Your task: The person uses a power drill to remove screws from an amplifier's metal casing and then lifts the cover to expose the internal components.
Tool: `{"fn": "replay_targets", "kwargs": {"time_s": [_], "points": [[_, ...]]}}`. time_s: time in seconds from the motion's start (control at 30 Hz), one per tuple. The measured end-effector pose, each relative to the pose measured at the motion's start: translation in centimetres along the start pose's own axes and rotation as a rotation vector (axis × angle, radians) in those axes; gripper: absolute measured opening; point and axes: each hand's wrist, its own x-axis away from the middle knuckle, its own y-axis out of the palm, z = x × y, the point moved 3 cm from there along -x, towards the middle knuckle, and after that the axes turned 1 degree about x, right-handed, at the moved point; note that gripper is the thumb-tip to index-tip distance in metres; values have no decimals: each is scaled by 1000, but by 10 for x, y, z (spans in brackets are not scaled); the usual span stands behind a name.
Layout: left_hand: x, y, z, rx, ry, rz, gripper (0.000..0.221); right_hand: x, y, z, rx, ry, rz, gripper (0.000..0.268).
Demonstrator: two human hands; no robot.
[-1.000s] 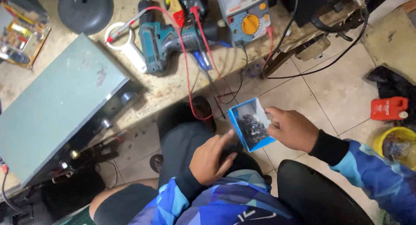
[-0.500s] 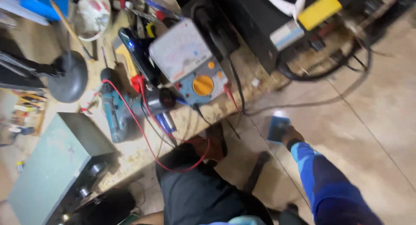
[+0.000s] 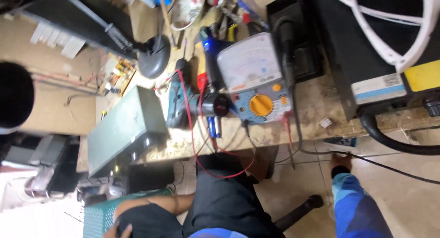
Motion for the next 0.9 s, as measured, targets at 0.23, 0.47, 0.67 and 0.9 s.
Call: {"fn": "replay_targets", "kwargs": {"time_s": [0.23, 0.47, 0.67, 0.9], "points": [[-25, -97, 147, 211, 422, 533, 48, 302, -55, -129, 264, -574, -516, 44], [-90, -117, 182, 1022, -328, 294, 74, 644, -151, -338, 118, -1574, -446, 13], [-63, -212, 284, 906, -43, 684, 92, 698, -126, -451, 113, -2068, 197, 22], [-78, -240, 416, 562, 691, 351, 63, 679, -129, -553, 1037, -1350, 532, 64]]}}
